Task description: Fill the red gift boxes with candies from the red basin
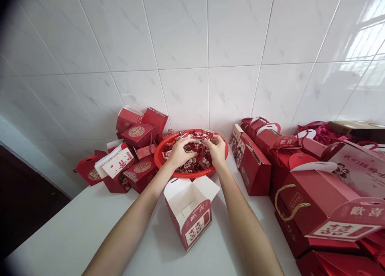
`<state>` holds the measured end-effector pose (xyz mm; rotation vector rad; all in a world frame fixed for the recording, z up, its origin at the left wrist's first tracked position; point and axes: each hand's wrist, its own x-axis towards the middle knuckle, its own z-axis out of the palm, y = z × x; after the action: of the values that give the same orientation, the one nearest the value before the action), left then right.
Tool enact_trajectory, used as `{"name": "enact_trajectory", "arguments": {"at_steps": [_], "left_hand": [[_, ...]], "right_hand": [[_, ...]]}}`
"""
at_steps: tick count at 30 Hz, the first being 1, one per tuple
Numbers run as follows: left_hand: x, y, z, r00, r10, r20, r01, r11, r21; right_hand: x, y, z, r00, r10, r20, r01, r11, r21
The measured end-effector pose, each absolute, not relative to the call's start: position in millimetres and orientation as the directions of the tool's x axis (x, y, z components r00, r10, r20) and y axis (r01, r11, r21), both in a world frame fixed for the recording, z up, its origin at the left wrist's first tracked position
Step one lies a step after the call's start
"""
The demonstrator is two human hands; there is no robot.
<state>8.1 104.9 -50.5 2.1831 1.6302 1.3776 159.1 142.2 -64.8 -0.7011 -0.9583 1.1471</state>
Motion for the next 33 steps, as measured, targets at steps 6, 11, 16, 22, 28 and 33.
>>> {"name": "enact_trajectory", "arguments": {"at_steps": [6, 11, 16, 22, 28, 33], "left_hand": [[24.9, 90.7, -42.5, 0.435, 0.892, 0.121, 0.793, -0.444, 0.417], [33.6, 85.1, -31.9, 0.432, 0.899, -0.071, 0.892, -0.415, 0.176], [44.0, 89.3, -27.9, 0.427, 0.886, -0.180, 0.903, -0.426, 0.045], [48.2, 93.1, -28.9, 0.349, 0.912, -0.214, 0.935, -0.354, 0.014], [48.0, 93.2, -29.8, 0.289, 0.934, -0.211, 0.954, -0.299, -0.015], [49.6, 92.4, -30.9, 0.259, 0.945, -0.201, 0.963, -0.270, -0.025]], "right_hand": [[159.7, 142.3, -66.1, 0.129, 0.956, 0.264, -0.395, 0.294, -0.871], [159.8, 141.8, -65.3, 0.113, 0.959, 0.262, -0.410, 0.285, -0.866], [161.6, 141.2, -63.8, 0.086, 0.964, 0.250, -0.404, 0.263, -0.876], [162.0, 142.4, -64.5, 0.085, 0.964, 0.252, -0.398, 0.265, -0.878], [160.7, 139.8, -61.8, 0.094, 0.964, 0.248, -0.384, 0.265, -0.884], [160.5, 137.4, -59.5, 0.087, 0.967, 0.240, -0.382, 0.255, -0.888]]}}
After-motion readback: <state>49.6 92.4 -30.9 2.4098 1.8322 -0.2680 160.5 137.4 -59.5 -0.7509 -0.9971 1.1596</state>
